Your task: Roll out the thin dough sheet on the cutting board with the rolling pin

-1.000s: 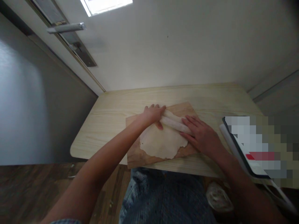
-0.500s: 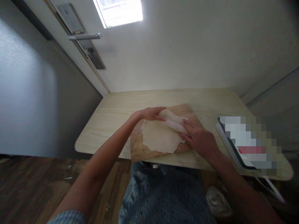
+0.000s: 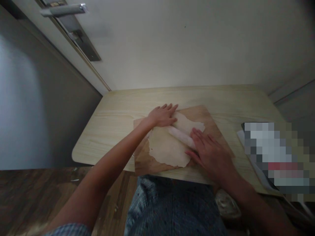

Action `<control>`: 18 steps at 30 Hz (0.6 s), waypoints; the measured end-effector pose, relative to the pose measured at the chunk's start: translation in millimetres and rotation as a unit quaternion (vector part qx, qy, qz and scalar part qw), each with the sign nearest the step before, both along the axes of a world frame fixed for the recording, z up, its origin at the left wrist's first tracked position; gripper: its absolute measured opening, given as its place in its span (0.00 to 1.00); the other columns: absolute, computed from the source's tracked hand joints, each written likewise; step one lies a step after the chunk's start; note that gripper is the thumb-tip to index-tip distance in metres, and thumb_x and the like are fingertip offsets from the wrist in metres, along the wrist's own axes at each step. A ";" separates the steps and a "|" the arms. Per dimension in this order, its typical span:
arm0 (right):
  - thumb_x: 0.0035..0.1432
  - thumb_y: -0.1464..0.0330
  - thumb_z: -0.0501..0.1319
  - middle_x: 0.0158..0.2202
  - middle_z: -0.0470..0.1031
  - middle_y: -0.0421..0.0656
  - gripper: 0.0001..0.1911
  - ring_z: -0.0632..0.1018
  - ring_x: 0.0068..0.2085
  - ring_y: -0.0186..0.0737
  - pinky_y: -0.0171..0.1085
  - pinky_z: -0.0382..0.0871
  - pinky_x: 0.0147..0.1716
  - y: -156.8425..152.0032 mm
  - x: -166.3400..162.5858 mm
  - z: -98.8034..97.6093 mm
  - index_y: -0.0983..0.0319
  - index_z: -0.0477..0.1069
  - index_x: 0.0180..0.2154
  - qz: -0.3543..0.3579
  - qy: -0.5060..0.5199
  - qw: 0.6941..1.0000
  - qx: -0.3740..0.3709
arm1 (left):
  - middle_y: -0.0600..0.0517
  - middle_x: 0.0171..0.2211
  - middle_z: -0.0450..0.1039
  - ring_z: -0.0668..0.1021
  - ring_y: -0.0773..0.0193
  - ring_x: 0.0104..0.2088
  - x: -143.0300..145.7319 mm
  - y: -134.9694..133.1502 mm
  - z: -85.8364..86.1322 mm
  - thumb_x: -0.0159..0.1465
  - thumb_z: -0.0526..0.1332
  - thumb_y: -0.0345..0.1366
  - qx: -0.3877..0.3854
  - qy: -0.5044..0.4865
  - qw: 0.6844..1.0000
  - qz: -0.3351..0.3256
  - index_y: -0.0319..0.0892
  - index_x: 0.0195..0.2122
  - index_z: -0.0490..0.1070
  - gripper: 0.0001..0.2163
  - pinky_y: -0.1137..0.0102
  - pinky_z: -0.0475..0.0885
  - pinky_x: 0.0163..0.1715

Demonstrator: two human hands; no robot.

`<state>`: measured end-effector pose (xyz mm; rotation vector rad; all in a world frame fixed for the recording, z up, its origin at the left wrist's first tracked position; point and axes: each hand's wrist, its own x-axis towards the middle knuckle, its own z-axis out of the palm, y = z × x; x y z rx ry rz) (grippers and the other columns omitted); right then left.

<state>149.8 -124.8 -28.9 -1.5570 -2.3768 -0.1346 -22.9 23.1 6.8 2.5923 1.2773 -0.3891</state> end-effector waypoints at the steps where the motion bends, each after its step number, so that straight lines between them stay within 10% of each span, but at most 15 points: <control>1: 0.61 0.58 0.46 0.54 0.66 0.59 0.27 0.69 0.53 0.51 0.51 0.62 0.51 -0.8 -0.7 0.0 0.73 0.63 0.51 -0.006 0.006 1.000 0.001 | 0.46 0.64 0.41 0.49 0.56 0.63 0.4 0.0 -2.0 0.63 0.40 0.52 0.016 -0.015 1.000 0.010 0.43 0.64 0.38 0.30 0.61 0.49 0.58; 18: 0.62 0.57 0.44 0.54 0.66 0.57 0.29 0.71 0.51 0.51 0.49 0.64 0.49 -5.2 -6.1 4.9 0.73 0.61 0.53 -0.018 -0.037 0.999 0.032 | 0.46 0.62 0.51 0.54 0.54 0.62 2.4 -14.2 -6.8 0.65 0.35 0.52 0.101 -0.043 0.990 0.084 0.42 0.62 0.44 0.29 0.61 0.54 0.57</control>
